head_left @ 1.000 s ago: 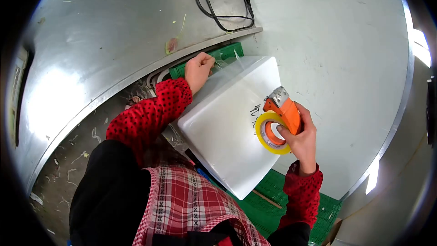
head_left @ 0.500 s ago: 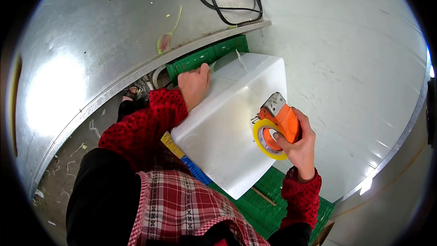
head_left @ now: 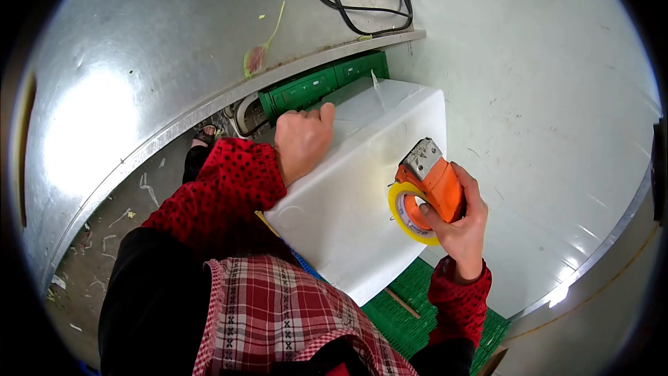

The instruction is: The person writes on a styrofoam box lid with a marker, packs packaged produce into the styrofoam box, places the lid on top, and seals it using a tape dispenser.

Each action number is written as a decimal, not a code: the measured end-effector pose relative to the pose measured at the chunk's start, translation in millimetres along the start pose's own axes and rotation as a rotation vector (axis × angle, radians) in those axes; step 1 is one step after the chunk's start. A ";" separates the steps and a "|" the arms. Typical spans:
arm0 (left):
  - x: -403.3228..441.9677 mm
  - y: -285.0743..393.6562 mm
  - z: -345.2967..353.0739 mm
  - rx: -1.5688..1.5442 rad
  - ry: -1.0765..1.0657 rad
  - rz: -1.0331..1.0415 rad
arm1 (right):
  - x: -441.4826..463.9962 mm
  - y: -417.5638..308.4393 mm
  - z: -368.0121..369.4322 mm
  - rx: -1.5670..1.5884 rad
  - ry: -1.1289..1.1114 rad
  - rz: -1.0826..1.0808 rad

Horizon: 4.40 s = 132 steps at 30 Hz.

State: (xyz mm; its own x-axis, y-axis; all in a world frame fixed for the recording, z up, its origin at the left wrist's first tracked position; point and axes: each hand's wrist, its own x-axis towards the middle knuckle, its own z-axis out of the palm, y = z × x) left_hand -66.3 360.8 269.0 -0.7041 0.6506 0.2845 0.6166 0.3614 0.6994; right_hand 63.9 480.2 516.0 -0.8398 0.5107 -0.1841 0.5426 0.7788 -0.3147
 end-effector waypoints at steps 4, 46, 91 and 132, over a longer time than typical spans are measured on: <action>1.7 -0.9 6.1 -0.003 0.005 0.036 | 4.7 12.4 1.3 0.009 -0.011 -0.001; 27.9 -58.2 51.6 -0.401 0.386 -0.294 | 11.3 -39.9 11.9 -0.129 -0.012 0.084; 13.3 20.5 -10.0 -0.417 -0.656 0.034 | 34.0 13.1 -4.8 -0.060 -0.363 0.415; 51.3 8.6 -4.5 -0.630 -0.883 -0.120 | -107.1 71.1 -62.4 -0.185 -0.025 0.164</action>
State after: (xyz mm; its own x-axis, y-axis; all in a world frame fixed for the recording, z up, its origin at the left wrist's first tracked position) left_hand -98.7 394.3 292.6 -0.0909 0.9749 -0.2030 0.0923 0.2112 0.9731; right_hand 193.5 503.6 571.4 -0.7392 0.6284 -0.2423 0.6637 0.7409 -0.1032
